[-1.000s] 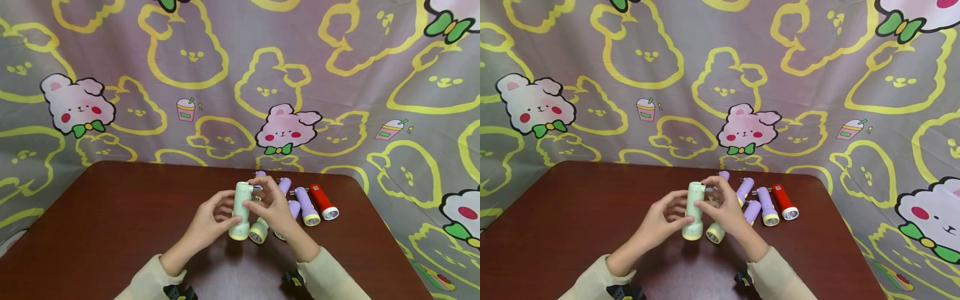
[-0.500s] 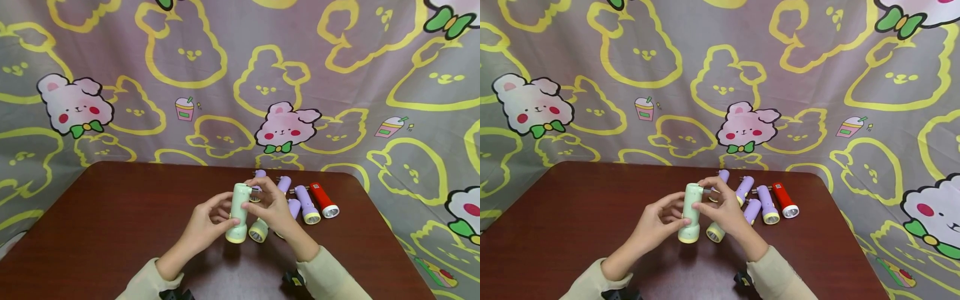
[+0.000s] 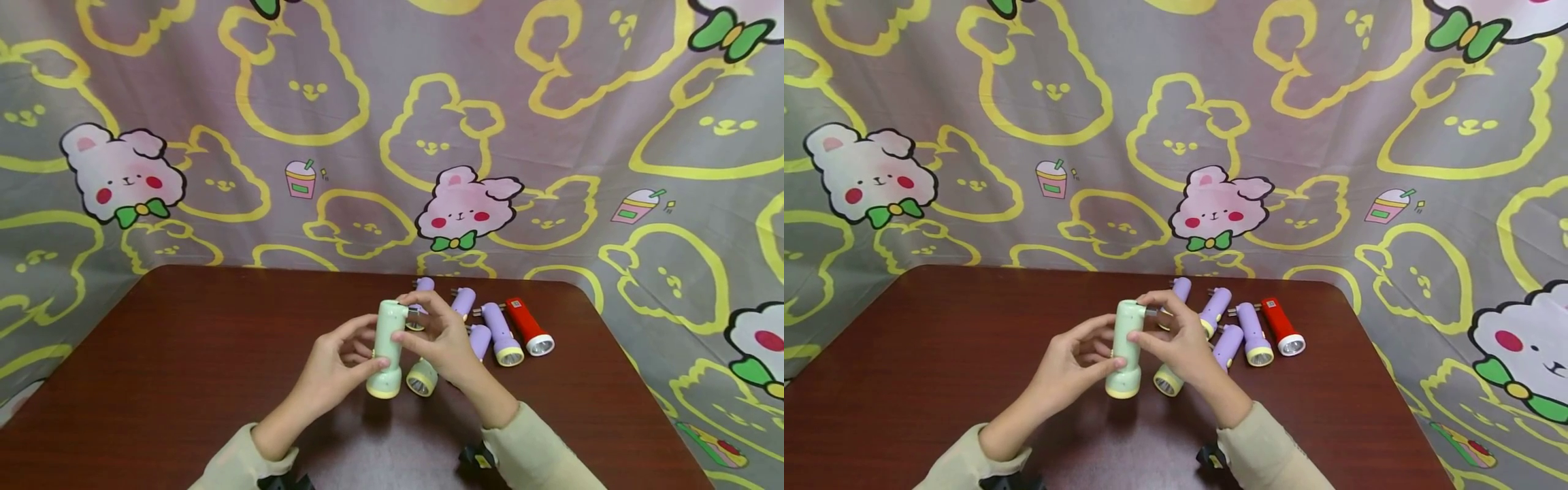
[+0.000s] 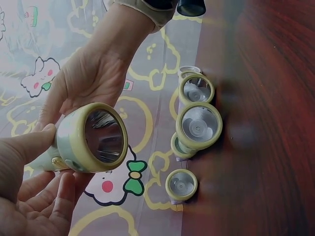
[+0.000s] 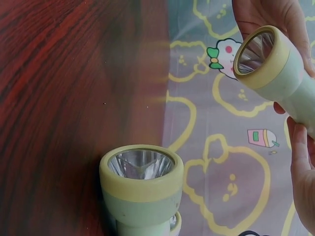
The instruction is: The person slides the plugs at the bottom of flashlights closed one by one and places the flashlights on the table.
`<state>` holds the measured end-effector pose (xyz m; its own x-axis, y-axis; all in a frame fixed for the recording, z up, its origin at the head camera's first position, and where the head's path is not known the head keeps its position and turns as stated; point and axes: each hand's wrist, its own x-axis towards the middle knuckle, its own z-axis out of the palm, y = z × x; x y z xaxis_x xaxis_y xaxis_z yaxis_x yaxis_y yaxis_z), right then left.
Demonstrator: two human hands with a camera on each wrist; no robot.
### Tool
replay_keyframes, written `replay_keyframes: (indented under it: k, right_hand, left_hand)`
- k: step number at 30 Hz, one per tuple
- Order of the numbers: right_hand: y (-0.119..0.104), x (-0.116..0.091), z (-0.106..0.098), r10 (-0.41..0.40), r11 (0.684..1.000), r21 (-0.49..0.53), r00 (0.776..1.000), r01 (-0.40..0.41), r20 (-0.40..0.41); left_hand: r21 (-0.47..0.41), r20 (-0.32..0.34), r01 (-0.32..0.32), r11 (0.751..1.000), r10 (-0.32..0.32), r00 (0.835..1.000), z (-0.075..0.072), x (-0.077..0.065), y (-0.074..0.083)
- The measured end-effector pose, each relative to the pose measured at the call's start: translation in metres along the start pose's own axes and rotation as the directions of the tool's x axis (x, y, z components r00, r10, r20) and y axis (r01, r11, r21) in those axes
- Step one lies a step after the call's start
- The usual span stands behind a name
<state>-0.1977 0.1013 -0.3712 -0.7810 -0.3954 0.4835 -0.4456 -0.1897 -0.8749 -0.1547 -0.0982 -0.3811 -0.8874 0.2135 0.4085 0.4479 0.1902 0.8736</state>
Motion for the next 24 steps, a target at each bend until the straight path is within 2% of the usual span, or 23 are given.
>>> replay_keyframes:
  k: [24]
  right_hand:
    - [0.0015,-0.0042,0.0023,0.044,0.999,0.009,0.999,-0.044,-0.01]
  left_hand:
    - [-0.024,0.008,0.009,1.0,-0.009,1.0,-0.0009,-0.0016,-0.002]
